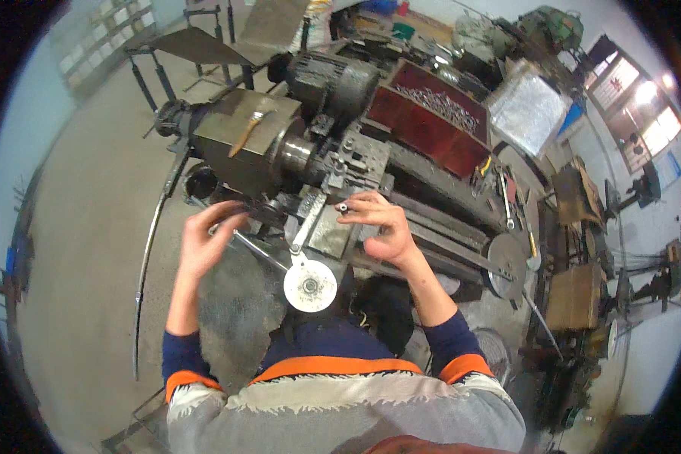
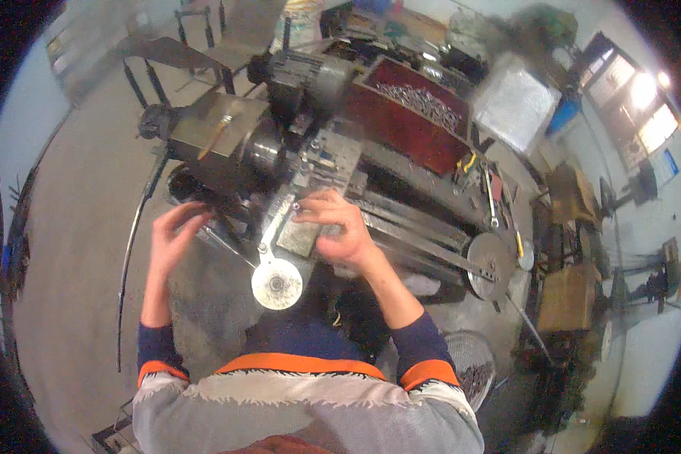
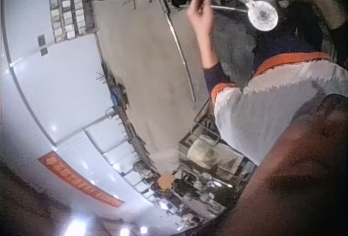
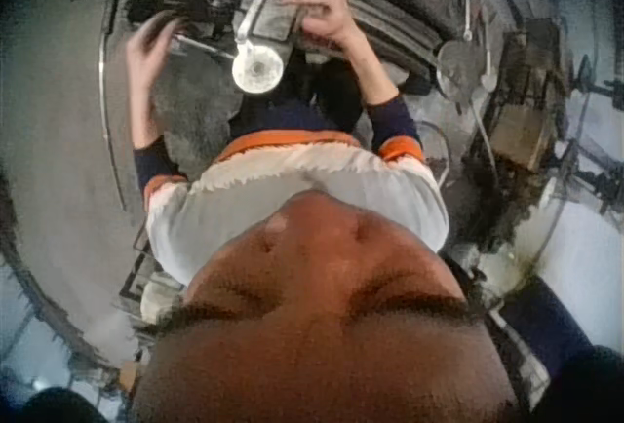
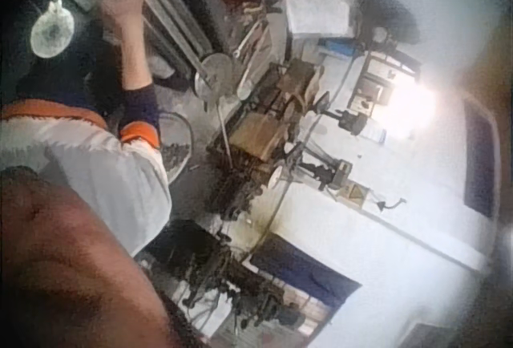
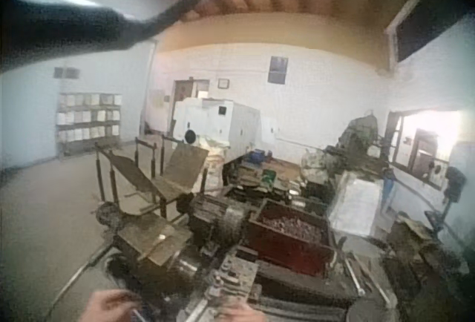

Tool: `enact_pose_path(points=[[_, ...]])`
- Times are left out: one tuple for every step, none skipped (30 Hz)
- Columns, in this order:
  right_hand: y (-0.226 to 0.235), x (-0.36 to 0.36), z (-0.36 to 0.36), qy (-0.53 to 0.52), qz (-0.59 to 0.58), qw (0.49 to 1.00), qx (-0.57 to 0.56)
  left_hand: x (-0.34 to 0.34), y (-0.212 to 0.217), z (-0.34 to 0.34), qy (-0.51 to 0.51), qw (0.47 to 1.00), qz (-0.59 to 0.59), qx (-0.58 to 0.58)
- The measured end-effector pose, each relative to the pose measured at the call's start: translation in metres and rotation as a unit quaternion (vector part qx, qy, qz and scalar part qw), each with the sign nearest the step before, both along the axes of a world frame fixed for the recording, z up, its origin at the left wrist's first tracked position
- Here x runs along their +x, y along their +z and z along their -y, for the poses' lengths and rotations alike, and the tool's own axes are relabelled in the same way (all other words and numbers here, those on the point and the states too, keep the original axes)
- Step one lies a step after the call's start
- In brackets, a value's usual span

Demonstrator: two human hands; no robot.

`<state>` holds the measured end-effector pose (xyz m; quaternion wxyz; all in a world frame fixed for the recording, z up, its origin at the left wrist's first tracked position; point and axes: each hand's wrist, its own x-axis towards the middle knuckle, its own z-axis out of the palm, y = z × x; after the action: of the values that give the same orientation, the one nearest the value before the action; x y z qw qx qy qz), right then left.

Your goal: The person operates a metal lathe, repeatedly loading small metal rods into the chuck, turning the machine on to machine the parts, and then removing the finished pieces. The person places the finished parts into a nearby metal basket.

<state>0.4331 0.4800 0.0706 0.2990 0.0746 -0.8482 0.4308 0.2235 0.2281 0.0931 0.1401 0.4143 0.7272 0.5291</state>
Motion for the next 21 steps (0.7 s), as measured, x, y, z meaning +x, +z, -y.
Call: enact_pose_path(points=[[-0.008, 0.010, 0.002, 0.006, -0.007, 1.000, -0.020, 0.015, 0.005, -0.025, -0.062, 0.998, 0.007, 0.019], [-0.009, 0.017, 0.008, 0.011, -0.005, 0.999, -0.034, 0.032, 0.007, -0.043, -0.114, 0.993, 0.017, 0.037], [-0.007, 0.025, 0.013, 0.008, -0.007, 0.999, -0.047, 0.046, 0.012, -0.062, -0.162, 0.986, -0.012, 0.042], [-0.006, 0.032, 0.014, 0.008, -0.010, 0.998, -0.058, 0.058, 0.017, -0.079, -0.208, 0.976, -0.043, 0.049], [-0.008, 0.039, 0.012, 0.008, -0.009, 0.998, -0.056, 0.068, 0.016, -0.094, -0.241, 0.967, -0.035, 0.078], [-0.009, 0.046, 0.009, -0.006, -0.008, 0.998, -0.062, 0.076, 0.014, -0.109, -0.274, 0.956, -0.028, 0.106], [-0.010, 0.051, 0.008, -0.017, -0.006, 0.997, -0.069, 0.081, 0.003, -0.122, -0.308, 0.941, 0.036, 0.132], [-0.010, 0.056, 0.007, -0.026, -0.005, 0.997, -0.075, 0.084, 0.002, -0.128, -0.332, 0.932, 0.063, 0.129], [-0.007, 0.059, 0.008, -0.038, -0.009, 0.995, -0.088, 0.088, 0.000, -0.132, -0.355, 0.922, 0.089, 0.125], [-0.007, 0.061, 0.007, -0.036, -0.006, 0.995, -0.090, 0.090, -0.002, -0.136, -0.375, 0.912, 0.115, 0.121], [-0.007, 0.063, 0.005, -0.032, -0.003, 0.995, -0.093, 0.090, -0.005, -0.139, -0.380, 0.912, 0.098, 0.118], [-0.008, 0.063, 0.003, -0.026, 0.001, 0.995, -0.095, 0.090, -0.009, -0.141, -0.383, 0.907, 0.121, 0.125], [-0.009, 0.062, 0.003, -0.024, -0.004, 0.995, -0.098, 0.091, -0.013, -0.142, -0.384, 0.902, 0.145, 0.131], [-0.010, 0.061, 0.004, -0.025, -0.002, 0.993, -0.112, 0.092, -0.016, -0.142, -0.384, 0.898, 0.168, 0.137], [-0.010, 0.060, 0.005, -0.026, -0.002, 0.992, -0.124, 0.091, -0.013, -0.142, -0.379, 0.903, 0.145, 0.139], [-0.011, 0.059, 0.006, -0.027, -0.001, 0.990, -0.136, 0.090, -0.014, -0.143, -0.377, 0.904, 0.146, 0.139], [-0.012, 0.058, 0.005, -0.021, 0.001, 0.990, -0.142, 0.089, -0.016, -0.143, -0.375, 0.905, 0.148, 0.138], [-0.012, 0.056, 0.004, -0.016, 0.001, 0.989, -0.146, 0.087, -0.018, -0.144, -0.373, 0.906, 0.147, 0.139], [-0.012, 0.055, 0.003, -0.010, 0.002, 0.989, -0.151, 0.087, -0.021, -0.145, -0.366, 0.905, 0.162, 0.143], [-0.013, 0.055, 0.003, -0.011, 0.020, 0.987, -0.157, 0.086, -0.020, -0.142, -0.353, 0.917, 0.139, 0.122], [-0.012, 0.055, -0.001, -0.016, 0.033, 0.987, -0.158, 0.084, -0.014, -0.144, -0.346, 0.926, 0.110, 0.106]])
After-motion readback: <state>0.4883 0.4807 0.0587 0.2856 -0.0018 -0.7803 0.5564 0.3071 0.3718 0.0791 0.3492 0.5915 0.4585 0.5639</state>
